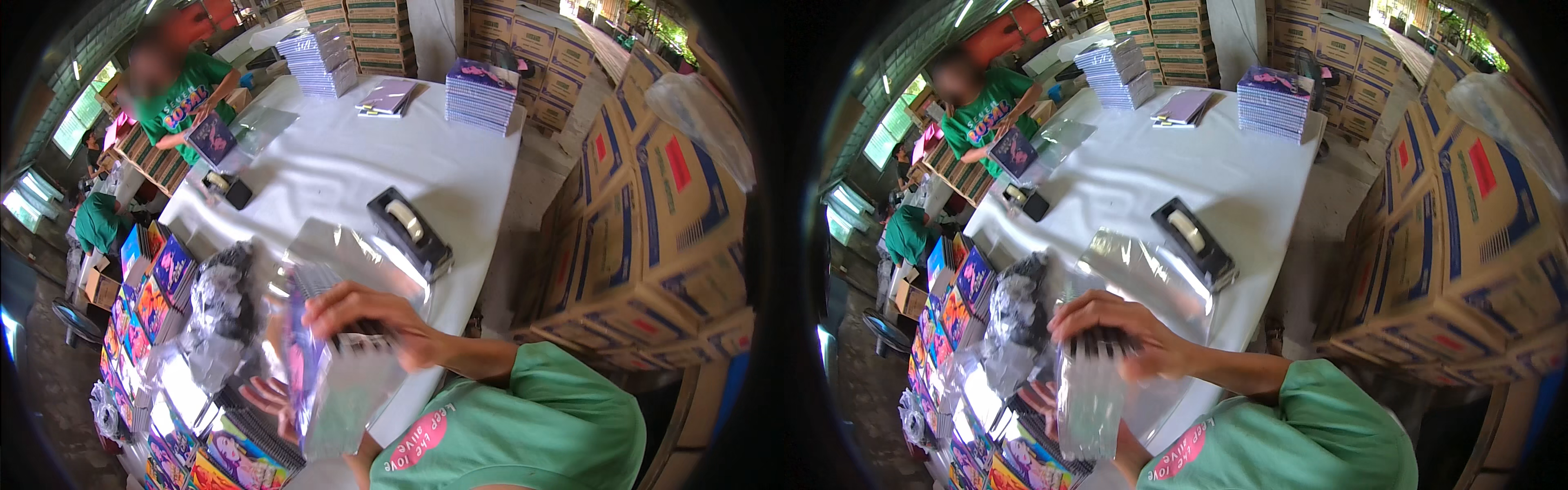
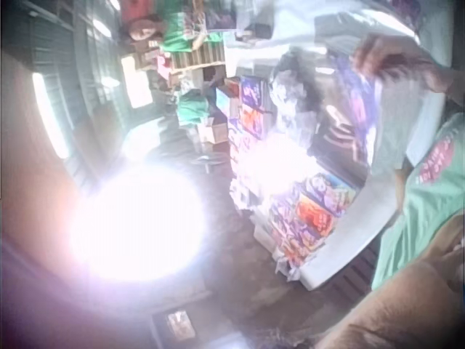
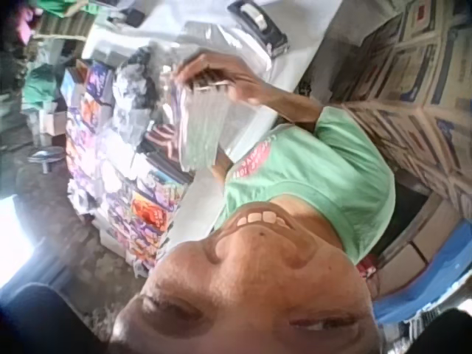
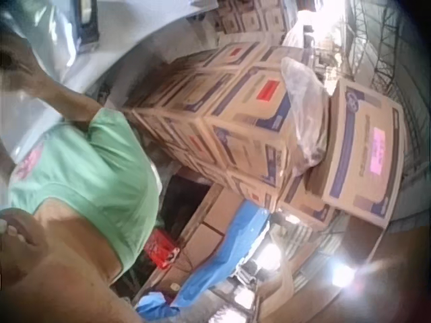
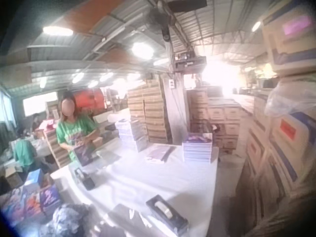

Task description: The person places a stack of notebooks into a clear plastic bag and seals the bag with tape.

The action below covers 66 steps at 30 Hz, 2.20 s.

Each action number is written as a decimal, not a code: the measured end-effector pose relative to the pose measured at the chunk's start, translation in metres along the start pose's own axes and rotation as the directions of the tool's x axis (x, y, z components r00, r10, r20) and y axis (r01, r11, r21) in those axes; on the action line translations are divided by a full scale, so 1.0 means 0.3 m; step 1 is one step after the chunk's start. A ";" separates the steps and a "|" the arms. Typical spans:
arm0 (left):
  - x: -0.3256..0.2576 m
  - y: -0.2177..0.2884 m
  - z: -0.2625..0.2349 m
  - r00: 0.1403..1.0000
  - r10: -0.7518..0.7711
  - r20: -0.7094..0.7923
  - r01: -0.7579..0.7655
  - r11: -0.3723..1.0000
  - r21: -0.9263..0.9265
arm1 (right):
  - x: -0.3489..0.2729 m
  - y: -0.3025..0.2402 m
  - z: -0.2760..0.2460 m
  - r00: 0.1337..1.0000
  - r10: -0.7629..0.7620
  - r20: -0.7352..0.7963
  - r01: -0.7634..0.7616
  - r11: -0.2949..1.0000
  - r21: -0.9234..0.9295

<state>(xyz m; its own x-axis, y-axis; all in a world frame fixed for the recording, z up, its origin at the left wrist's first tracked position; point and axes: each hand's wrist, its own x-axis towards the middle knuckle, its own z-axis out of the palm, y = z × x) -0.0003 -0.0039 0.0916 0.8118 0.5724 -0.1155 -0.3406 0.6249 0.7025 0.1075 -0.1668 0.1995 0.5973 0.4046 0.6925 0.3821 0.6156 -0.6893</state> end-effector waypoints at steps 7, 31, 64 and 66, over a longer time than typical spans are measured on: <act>0.262 -0.422 0.594 0.873 0.025 0.488 0.161 0.928 -0.335 | 0.106 -0.295 -0.692 0.969 -0.243 -0.048 0.192 0.857 -0.478; 0.761 -1.423 1.560 0.805 -0.255 0.536 -0.208 0.724 0.657 | 0.033 -0.164 -2.336 0.531 -0.311 -0.788 -0.151 0.880 -0.449; 0.734 -1.332 1.753 0.712 0.057 0.699 0.253 0.909 -0.331 | 0.159 -0.283 -1.716 0.676 -0.646 0.355 0.443 -0.029 -0.896; 0.741 -1.328 1.747 0.714 0.065 0.698 0.253 0.905 -0.343 | 0.155 -0.286 -1.710 0.697 -0.615 0.370 0.449 -0.029 -0.893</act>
<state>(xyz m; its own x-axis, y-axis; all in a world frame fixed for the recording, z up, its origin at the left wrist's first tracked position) 0.5644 -0.4037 0.1540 0.8882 0.0785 0.4527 -0.2653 0.8920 0.3659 0.4644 -0.5476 0.1816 -0.0797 0.1536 0.9849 0.8870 -0.4400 0.1404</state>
